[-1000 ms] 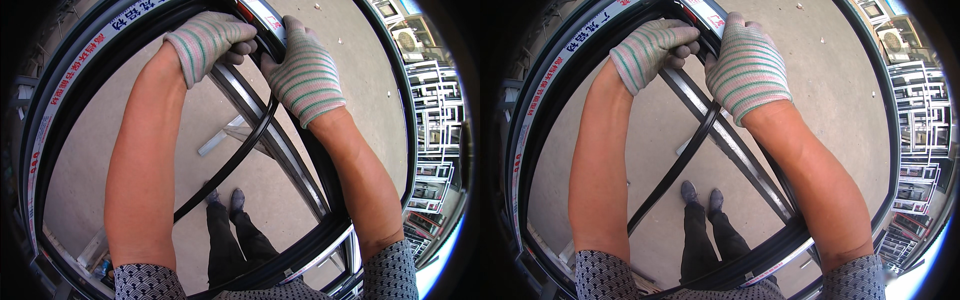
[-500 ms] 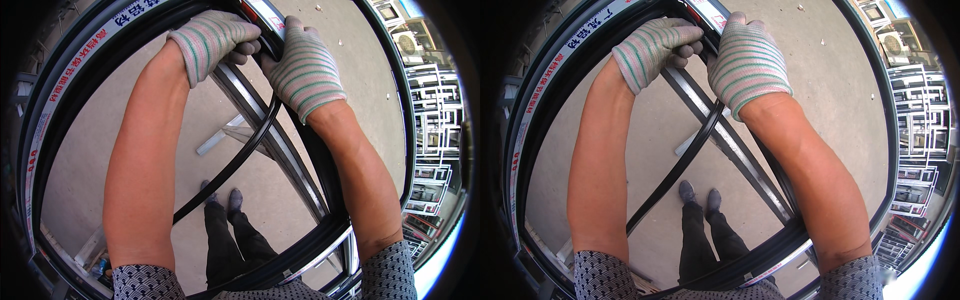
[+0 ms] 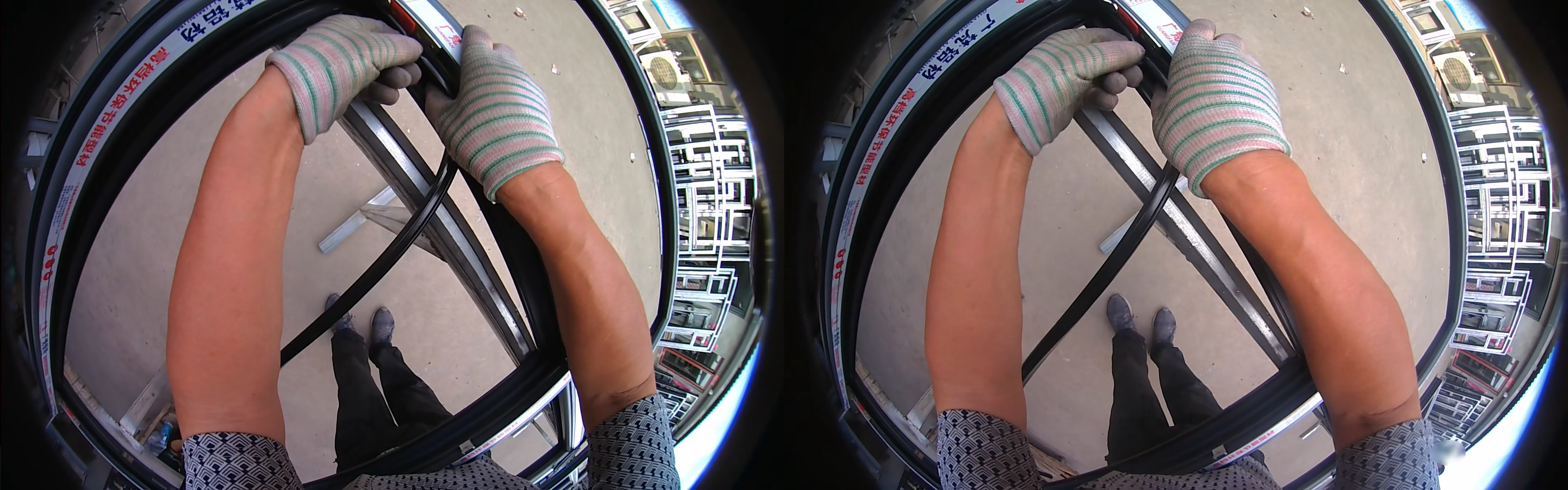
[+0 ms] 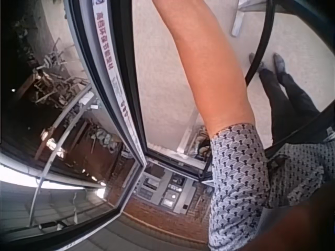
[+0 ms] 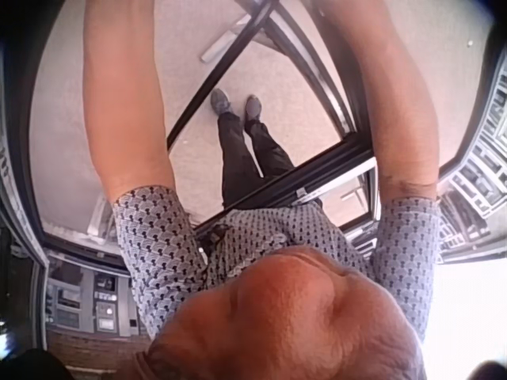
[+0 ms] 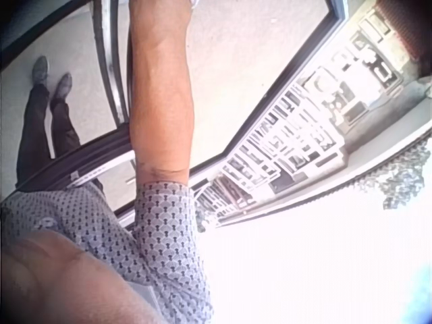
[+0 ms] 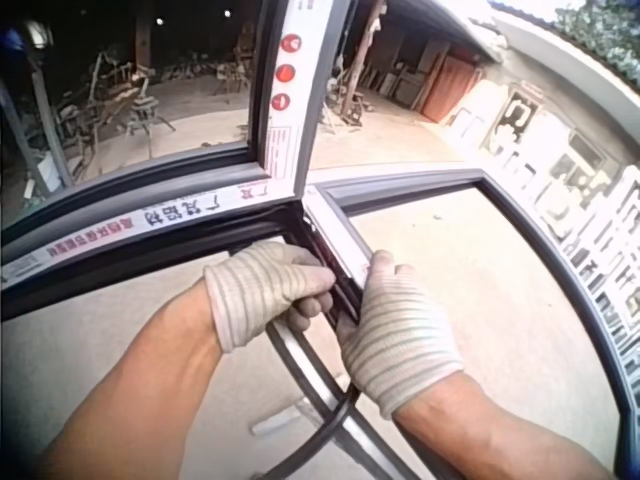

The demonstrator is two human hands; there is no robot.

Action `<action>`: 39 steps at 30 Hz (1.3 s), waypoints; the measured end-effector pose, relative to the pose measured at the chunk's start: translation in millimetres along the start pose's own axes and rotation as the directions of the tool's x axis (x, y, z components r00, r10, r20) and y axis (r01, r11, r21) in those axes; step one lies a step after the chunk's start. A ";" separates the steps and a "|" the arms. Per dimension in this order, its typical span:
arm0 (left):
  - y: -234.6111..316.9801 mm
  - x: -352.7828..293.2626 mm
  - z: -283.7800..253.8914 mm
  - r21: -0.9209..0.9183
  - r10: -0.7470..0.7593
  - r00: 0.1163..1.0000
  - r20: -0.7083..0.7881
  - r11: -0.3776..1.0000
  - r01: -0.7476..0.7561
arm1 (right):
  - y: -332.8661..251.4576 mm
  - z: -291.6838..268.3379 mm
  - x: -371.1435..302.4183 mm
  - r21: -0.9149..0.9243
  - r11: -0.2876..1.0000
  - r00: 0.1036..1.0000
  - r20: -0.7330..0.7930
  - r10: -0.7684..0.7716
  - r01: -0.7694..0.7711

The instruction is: The person presses a black rubber seal into the groove of a window frame by hand. They work along the edges and corners, ensuring the seal is fully seated in the channel.

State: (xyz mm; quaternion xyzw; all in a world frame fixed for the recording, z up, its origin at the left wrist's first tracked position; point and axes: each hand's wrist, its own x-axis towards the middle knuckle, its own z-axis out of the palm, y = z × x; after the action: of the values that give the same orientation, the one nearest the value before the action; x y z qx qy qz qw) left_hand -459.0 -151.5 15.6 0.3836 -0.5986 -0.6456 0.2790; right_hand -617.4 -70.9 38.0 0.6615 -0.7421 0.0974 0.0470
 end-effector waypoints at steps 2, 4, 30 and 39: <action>-0.3 0.7 1.7 0.008 -0.015 1.000 -0.024 1.000 0.015 | 0.1 -2.1 0.8 -0.003 1.000 1.000 0.007 -0.003 0.003; -1.0 1.8 3.5 0.010 -0.028 0.999 -0.039 1.000 0.029 | 1.0 -3.2 0.9 -0.002 1.000 1.000 0.010 -0.002 0.002; 1.1 4.6 16.4 -0.130 -0.060 0.967 -0.248 0.991 0.028 | -4.3 -10.7 3.5 0.005 1.000 0.997 0.075 0.025 -0.026; 7.4 15.0 4.6 -0.173 -0.137 0.971 -0.196 0.979 0.104 | -2.5 -7.6 3.3 -0.005 1.000 0.999 0.042 0.017 -0.017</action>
State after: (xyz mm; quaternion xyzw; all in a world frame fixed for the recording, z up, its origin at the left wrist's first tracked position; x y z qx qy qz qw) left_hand -471.8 -162.2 20.5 0.4604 -0.4875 -0.6644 0.3301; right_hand -615.7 -72.8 46.3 0.6569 -0.7487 0.0821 0.0324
